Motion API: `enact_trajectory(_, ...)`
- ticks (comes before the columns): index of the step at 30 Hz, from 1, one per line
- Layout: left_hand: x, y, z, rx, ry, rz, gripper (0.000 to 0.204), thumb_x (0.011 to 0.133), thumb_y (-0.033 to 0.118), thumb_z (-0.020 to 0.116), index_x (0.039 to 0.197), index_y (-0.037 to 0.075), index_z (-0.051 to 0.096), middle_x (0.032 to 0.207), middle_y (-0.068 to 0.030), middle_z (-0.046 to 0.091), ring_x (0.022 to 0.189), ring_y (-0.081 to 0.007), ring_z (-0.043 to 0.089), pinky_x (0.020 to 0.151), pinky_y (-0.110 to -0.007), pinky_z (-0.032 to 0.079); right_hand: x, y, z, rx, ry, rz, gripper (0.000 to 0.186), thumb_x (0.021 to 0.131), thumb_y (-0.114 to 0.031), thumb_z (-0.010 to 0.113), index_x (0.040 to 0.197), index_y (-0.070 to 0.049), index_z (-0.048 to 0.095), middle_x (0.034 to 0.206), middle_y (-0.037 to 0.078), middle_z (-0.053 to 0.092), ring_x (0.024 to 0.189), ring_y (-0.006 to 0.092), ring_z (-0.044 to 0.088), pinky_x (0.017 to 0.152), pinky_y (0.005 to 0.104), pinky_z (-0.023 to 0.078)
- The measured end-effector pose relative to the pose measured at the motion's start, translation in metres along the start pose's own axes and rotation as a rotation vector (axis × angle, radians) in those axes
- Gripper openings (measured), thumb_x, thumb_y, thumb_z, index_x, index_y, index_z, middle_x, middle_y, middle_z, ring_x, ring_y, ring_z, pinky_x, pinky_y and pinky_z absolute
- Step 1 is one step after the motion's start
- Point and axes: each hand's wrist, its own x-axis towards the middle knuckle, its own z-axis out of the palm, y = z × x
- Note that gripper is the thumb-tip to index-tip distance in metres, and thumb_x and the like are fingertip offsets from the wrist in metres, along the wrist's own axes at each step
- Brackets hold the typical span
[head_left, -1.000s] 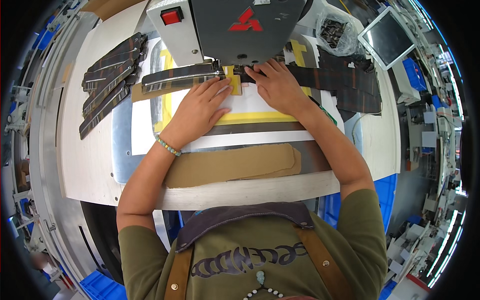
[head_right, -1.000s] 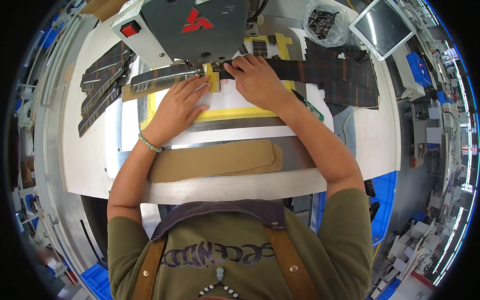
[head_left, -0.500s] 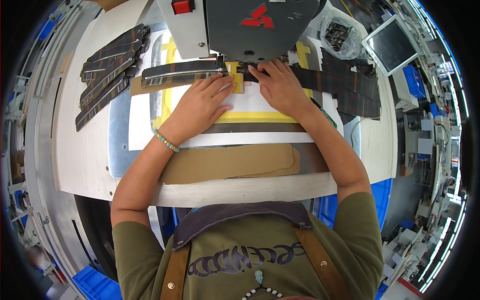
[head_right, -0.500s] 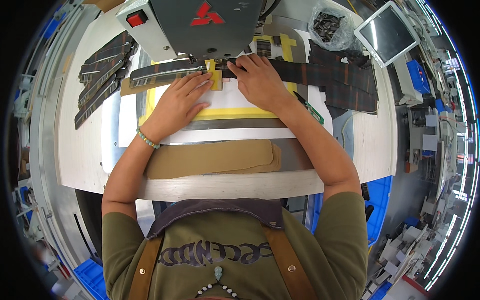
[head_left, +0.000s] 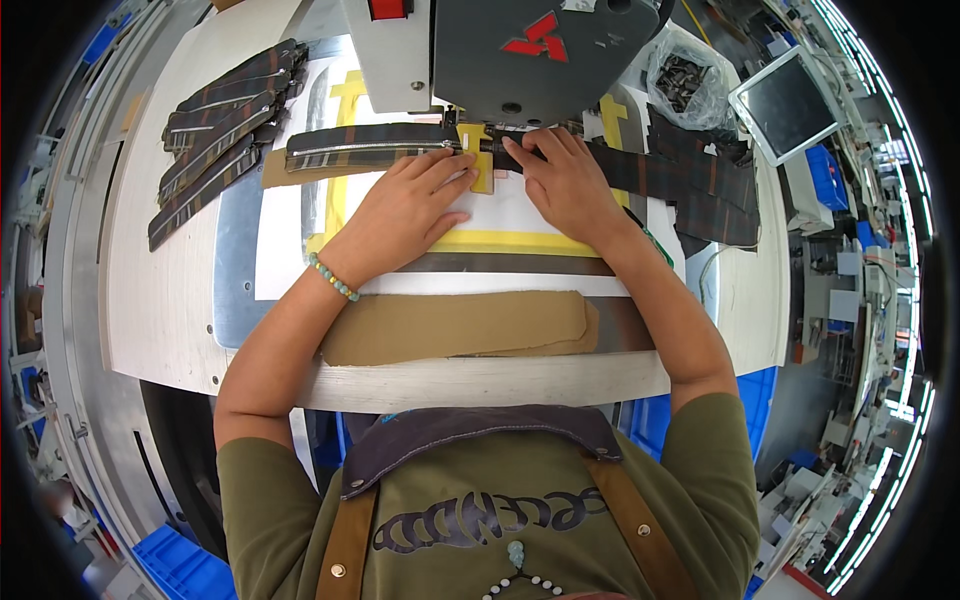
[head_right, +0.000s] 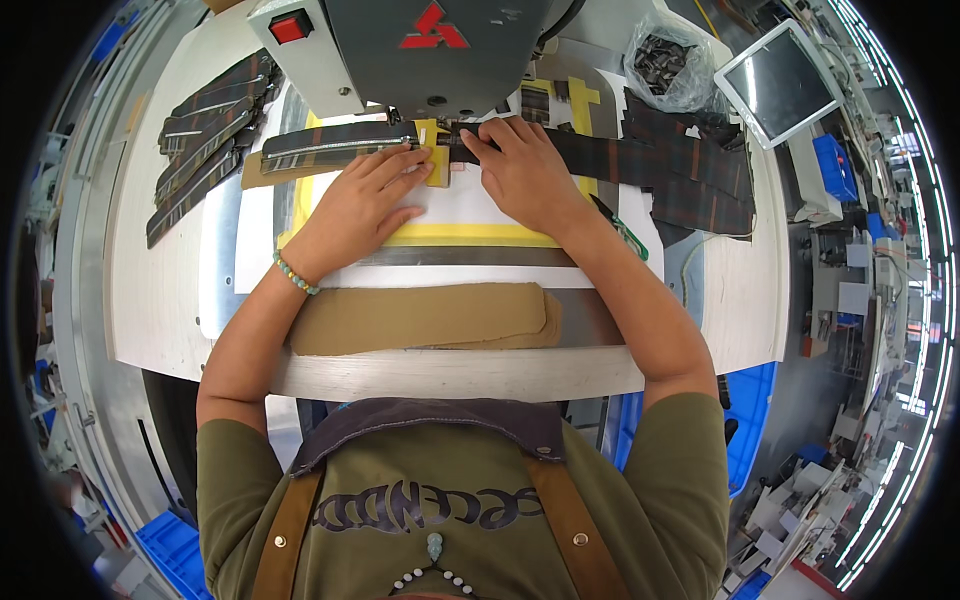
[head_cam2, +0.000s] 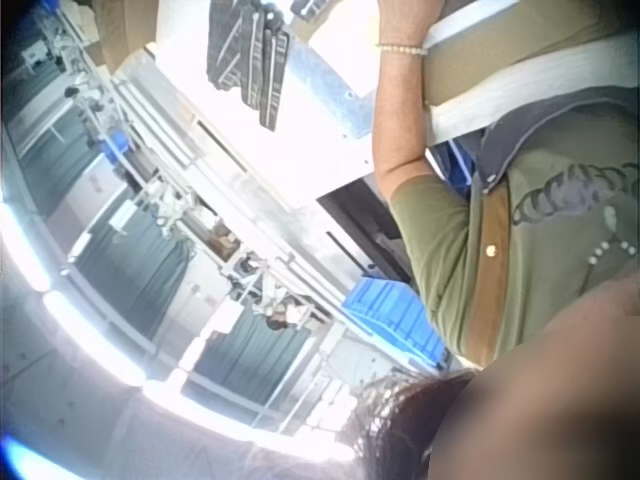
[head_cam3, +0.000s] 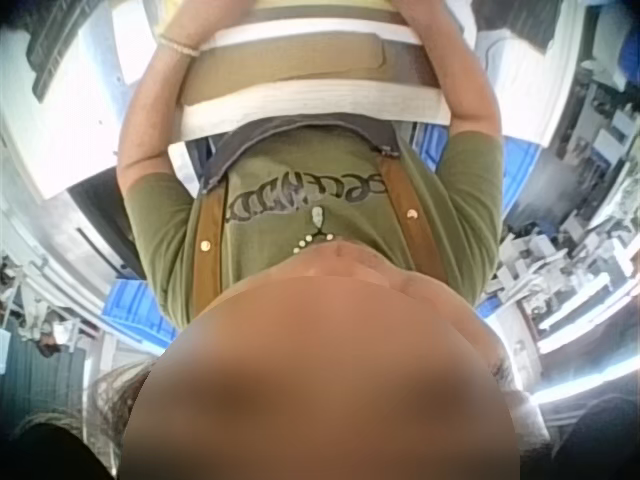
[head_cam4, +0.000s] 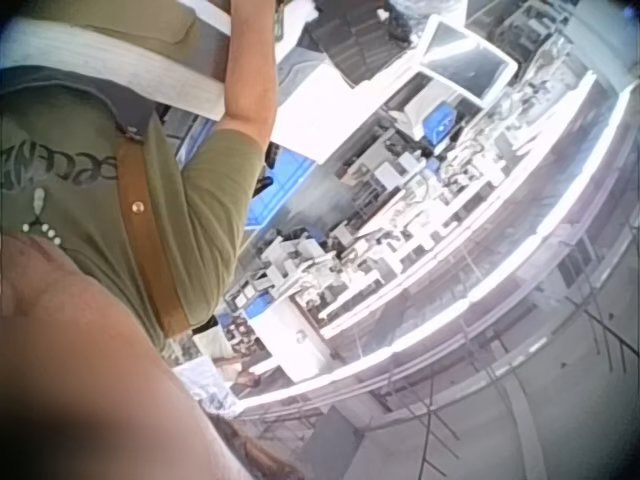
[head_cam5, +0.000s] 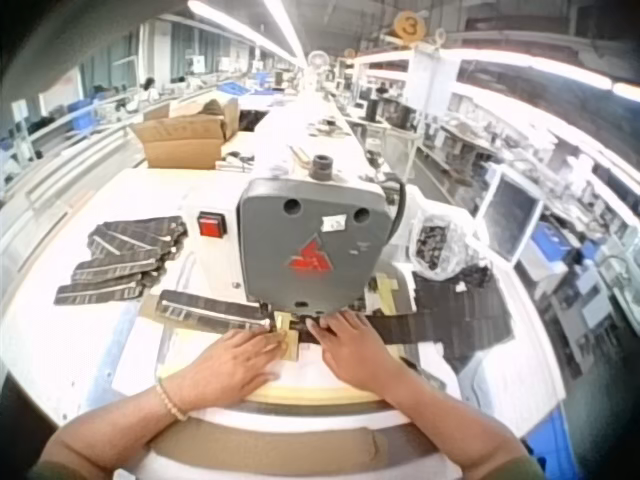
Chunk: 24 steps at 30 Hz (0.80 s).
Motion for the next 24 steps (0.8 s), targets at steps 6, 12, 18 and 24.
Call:
enact_trajectory(6, -0.0002, 0.0002, -0.0002, 0.01, 0.008, 0.01, 0.054, 0.098, 0.022, 0.077, 0.147, 0.003, 0.065, 0.158, -0.0111, 0.06, 0.145, -0.0356, 0.055, 0.117, -0.047, 0.047, 0.0009, 0.0005, 0.0001, -0.042, 0.009, -0.017, 0.04, 0.092, -0.009, 0.072, 0.131, -0.003, 0.075, 0.119, 0.009, 0.061, 0.115, 0.0289, 0.061, 0.099, 0.0462, 0.052)
enact_trajectory(12, -0.0003, 0.0006, 0.0005, 0.03, 0.013, 0.006, 0.055, 0.098, 0.023, 0.077, 0.147, 0.002, 0.064, 0.158, -0.0114, 0.06, 0.145, -0.0355, 0.055, 0.117, -0.047, 0.047, 0.002, 0.0043, 0.0021, -0.046, 0.017, -0.024, 0.04, 0.092, -0.009, 0.072, 0.131, -0.003, 0.074, 0.118, 0.009, 0.06, 0.115, 0.0285, 0.061, 0.098, 0.0461, 0.052)
enact_trajectory(18, -0.0013, -0.0006, 0.0022, 0.025, 0.014, 0.005, 0.053, 0.099, 0.024, 0.077, 0.146, 0.003, 0.065, 0.158, -0.0116, 0.061, 0.146, -0.0354, 0.055, 0.118, -0.049, 0.047, 0.0037, 0.0073, 0.004, -0.057, 0.027, -0.039, 0.039, 0.092, -0.008, 0.071, 0.131, -0.003, 0.074, 0.119, 0.009, 0.06, 0.114, 0.0283, 0.062, 0.096, 0.0459, 0.053)
enact_trajectory(24, -0.0026, -0.0016, 0.003, 0.029, 0.013, -0.006, 0.051, 0.1, 0.025, 0.076, 0.144, 0.003, 0.066, 0.158, -0.0115, 0.061, 0.147, -0.0356, 0.055, 0.12, -0.051, 0.046, 0.0042, 0.0069, 0.0039, -0.053, 0.033, -0.039, 0.038, 0.092, -0.008, 0.071, 0.13, -0.003, 0.074, 0.119, 0.009, 0.06, 0.113, 0.0285, 0.062, 0.097, 0.0455, 0.052)
